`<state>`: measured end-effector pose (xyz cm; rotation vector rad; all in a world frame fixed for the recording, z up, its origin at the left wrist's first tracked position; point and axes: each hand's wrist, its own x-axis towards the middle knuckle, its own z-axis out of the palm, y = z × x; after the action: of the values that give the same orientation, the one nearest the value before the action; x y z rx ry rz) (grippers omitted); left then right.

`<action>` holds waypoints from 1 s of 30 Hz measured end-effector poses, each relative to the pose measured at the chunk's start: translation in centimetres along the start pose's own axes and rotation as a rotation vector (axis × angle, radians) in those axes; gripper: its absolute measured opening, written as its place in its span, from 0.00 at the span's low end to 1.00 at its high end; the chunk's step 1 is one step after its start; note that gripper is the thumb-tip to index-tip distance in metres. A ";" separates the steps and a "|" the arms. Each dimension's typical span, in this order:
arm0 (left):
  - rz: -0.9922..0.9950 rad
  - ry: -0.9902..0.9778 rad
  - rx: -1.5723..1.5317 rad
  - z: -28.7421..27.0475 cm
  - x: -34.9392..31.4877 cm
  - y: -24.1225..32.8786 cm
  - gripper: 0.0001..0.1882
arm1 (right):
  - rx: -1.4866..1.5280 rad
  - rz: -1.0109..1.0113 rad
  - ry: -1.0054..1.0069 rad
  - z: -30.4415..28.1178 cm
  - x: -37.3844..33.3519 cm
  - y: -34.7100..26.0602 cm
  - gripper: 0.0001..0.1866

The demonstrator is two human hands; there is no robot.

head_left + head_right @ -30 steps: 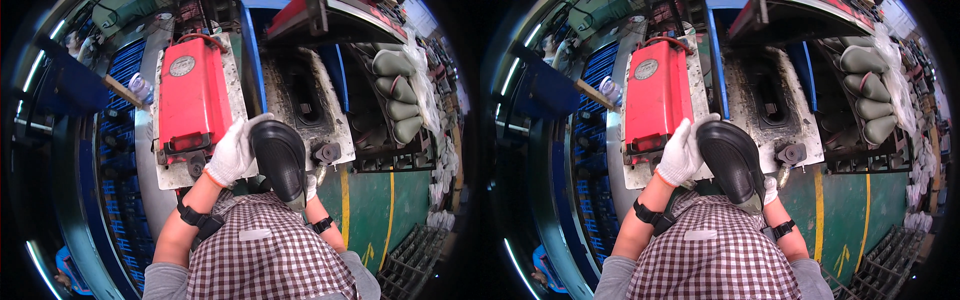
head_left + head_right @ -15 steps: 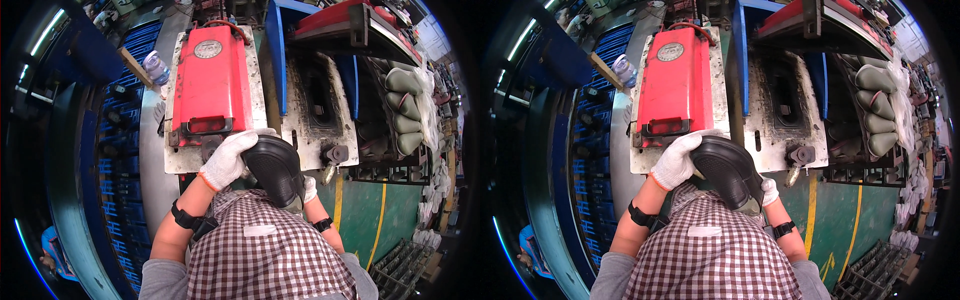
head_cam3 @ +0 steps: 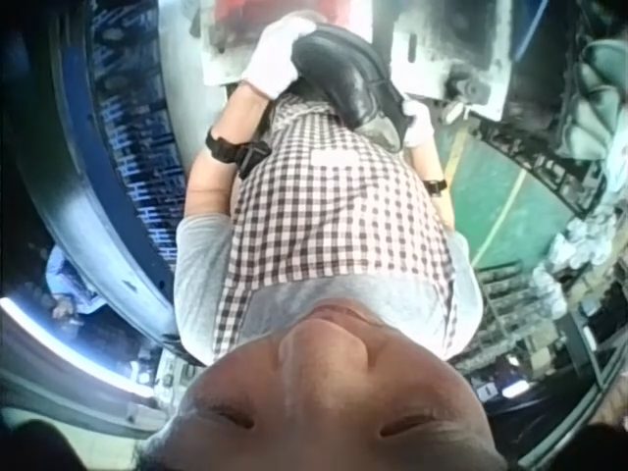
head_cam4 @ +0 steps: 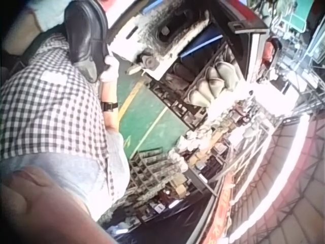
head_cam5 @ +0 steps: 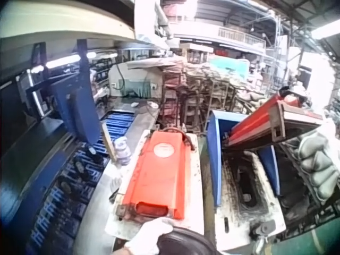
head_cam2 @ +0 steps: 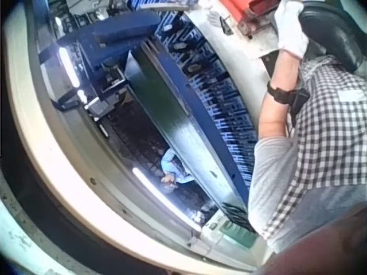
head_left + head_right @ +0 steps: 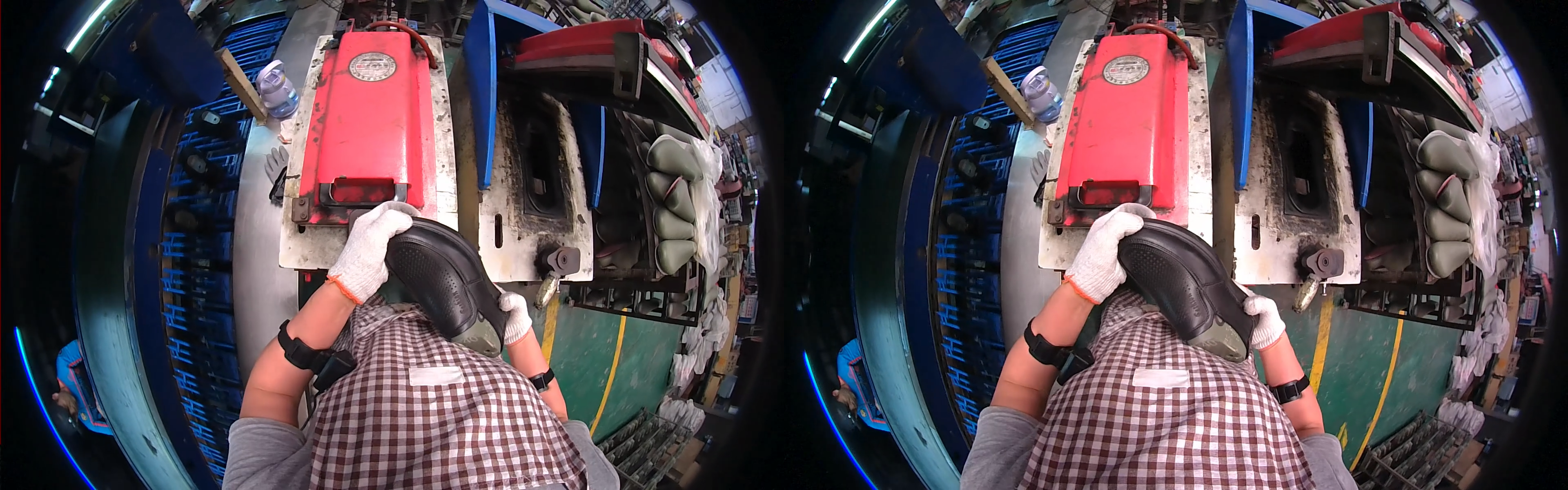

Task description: Using a hydraulic press machine to attach soles to shoes in a factory setting.

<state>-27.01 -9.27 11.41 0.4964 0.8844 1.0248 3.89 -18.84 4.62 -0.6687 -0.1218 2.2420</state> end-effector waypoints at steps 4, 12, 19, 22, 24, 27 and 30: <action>-0.065 0.043 -0.213 -0.4 0.1 0.1 0.20 | -0.021 0.002 0.076 0.2 0.6 -0.5 0.49; -0.064 -0.099 -0.322 -0.5 -1.9 2.3 0.25 | -0.132 -0.016 0.009 -1.7 1.2 -0.5 0.43; 0.080 -0.167 -0.406 -2.6 -0.8 2.4 0.24 | 0.178 0.164 -0.042 2.4 3.2 0.3 0.44; 0.165 -0.128 -0.457 -2.5 -0.3 2.8 0.23 | 0.252 0.352 -0.335 6.8 4.2 -0.1 0.47; 0.183 -0.066 -0.472 -3.2 0.0 2.5 0.23 | 0.312 0.404 -0.352 9.0 4.8 0.2 0.48; 0.234 -0.065 -0.744 -5.4 1.0 1.6 0.26 | 0.284 0.468 -0.357 11.5 5.7 0.6 0.46; 0.281 -0.094 -0.779 -7.8 0.8 1.5 0.27 | 0.419 0.555 -0.359 12.7 7.5 1.2 0.43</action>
<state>-34.01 -8.17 7.70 0.0010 0.2808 1.4868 -7.47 -12.85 11.98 -0.0639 0.3945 2.7785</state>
